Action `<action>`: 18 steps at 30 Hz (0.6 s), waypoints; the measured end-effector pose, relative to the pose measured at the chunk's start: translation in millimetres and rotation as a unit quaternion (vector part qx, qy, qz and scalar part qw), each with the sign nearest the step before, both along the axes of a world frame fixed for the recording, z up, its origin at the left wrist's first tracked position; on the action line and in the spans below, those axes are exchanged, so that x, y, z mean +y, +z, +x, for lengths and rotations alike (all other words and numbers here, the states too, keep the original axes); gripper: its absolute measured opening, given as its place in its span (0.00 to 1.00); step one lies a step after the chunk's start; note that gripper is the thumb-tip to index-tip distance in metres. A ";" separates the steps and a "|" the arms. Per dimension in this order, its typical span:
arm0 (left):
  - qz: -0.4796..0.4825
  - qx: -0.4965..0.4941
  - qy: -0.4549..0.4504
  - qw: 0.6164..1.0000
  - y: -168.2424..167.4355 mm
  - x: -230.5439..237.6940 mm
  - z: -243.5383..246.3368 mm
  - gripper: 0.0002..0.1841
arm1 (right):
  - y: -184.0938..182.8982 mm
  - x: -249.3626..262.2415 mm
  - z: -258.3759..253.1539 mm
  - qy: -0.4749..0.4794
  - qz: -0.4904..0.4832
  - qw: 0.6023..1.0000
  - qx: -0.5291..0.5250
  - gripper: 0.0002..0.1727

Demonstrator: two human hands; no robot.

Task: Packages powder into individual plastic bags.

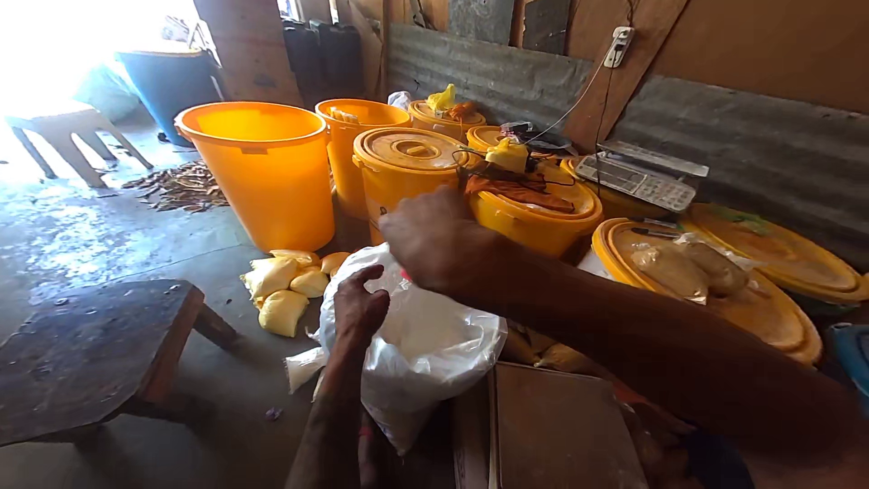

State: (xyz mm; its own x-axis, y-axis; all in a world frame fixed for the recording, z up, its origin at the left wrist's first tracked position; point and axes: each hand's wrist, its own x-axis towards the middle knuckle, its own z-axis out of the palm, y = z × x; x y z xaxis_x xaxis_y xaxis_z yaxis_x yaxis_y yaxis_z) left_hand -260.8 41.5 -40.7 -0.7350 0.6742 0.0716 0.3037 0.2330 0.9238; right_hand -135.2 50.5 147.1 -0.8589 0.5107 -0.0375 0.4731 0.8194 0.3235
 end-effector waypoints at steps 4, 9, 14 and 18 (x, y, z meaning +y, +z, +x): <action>0.064 -0.059 -0.008 0.996 12.5 -1.9 8.5 0.22 | -23.0 46.3 98.8 -0.013 -0.007 0.986 0.167 0.14; 0.193 -0.080 -0.010 0.978 34.0 -16.0 18.2 0.25 | -102.1 109.3 222.8 -0.172 -0.189 0.940 0.225 0.23; 0.043 -0.010 -0.044 0.998 17.8 22.4 43.1 0.22 | -182.9 121.6 312.4 -0.259 -0.268 0.884 0.282 0.23; 0.017 -0.051 -0.039 0.998 17.2 32.6 43.1 0.22 | -228.9 117.2 363.5 -0.253 -0.268 0.821 0.436 0.19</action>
